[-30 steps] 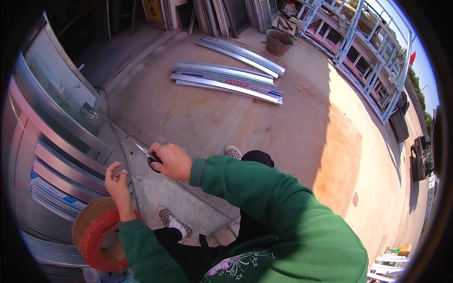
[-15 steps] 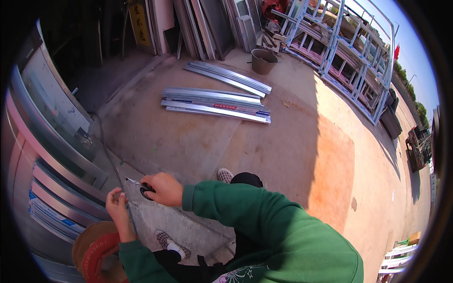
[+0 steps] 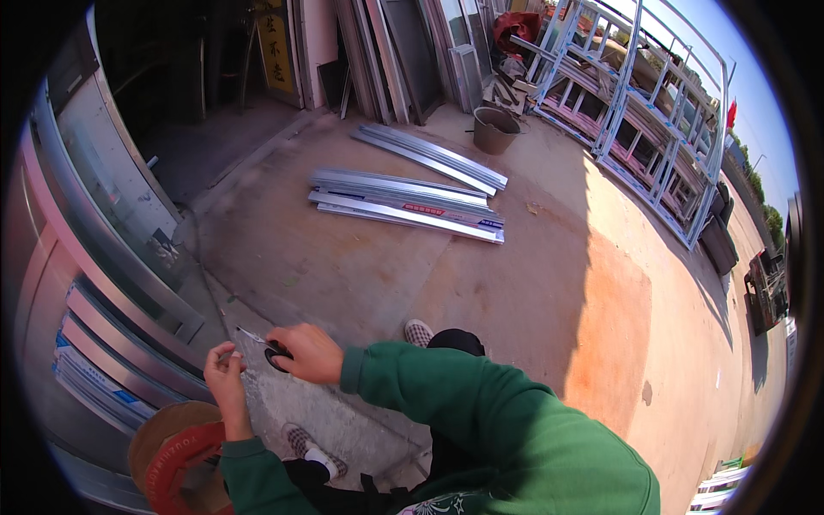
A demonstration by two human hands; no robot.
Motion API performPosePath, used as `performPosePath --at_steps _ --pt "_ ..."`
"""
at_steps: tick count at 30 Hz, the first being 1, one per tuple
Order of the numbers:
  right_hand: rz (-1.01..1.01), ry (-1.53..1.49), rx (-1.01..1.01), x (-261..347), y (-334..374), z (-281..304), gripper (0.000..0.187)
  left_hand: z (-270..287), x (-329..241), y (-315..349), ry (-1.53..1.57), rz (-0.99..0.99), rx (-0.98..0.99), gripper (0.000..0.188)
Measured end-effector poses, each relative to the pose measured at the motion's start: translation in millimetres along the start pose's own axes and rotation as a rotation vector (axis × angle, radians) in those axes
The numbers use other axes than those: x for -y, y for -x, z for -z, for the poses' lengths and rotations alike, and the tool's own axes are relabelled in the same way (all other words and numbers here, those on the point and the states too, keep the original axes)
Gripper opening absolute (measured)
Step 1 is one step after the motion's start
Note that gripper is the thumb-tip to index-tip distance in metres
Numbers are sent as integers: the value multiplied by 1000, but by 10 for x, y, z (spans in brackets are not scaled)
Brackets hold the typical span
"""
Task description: The person uses scissors to cut a red cable and then strips the insulation from the ends of the cut pieces. They handle a cardboard cable spool and several metal profiles in a workshop setting.
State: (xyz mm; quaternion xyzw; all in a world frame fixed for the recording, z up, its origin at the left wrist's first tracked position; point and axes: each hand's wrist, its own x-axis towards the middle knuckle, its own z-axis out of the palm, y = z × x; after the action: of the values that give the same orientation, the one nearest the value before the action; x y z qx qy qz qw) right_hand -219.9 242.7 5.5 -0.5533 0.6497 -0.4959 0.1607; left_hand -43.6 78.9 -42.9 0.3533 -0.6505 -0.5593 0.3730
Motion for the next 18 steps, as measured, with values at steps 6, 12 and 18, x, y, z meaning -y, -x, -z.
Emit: performPosePath --at_steps 6,12,18 --pt "-20 15 34 -1 11 -10 33 -39 -75 30 6 -1 -5 18" --pt "-16 -10 -12 -9 17 -59 30 -25 -96 42 2 -7 -1 19" --pt "-30 -2 6 1 21 -71 31 -18 -126 50 7 -22 13 19"
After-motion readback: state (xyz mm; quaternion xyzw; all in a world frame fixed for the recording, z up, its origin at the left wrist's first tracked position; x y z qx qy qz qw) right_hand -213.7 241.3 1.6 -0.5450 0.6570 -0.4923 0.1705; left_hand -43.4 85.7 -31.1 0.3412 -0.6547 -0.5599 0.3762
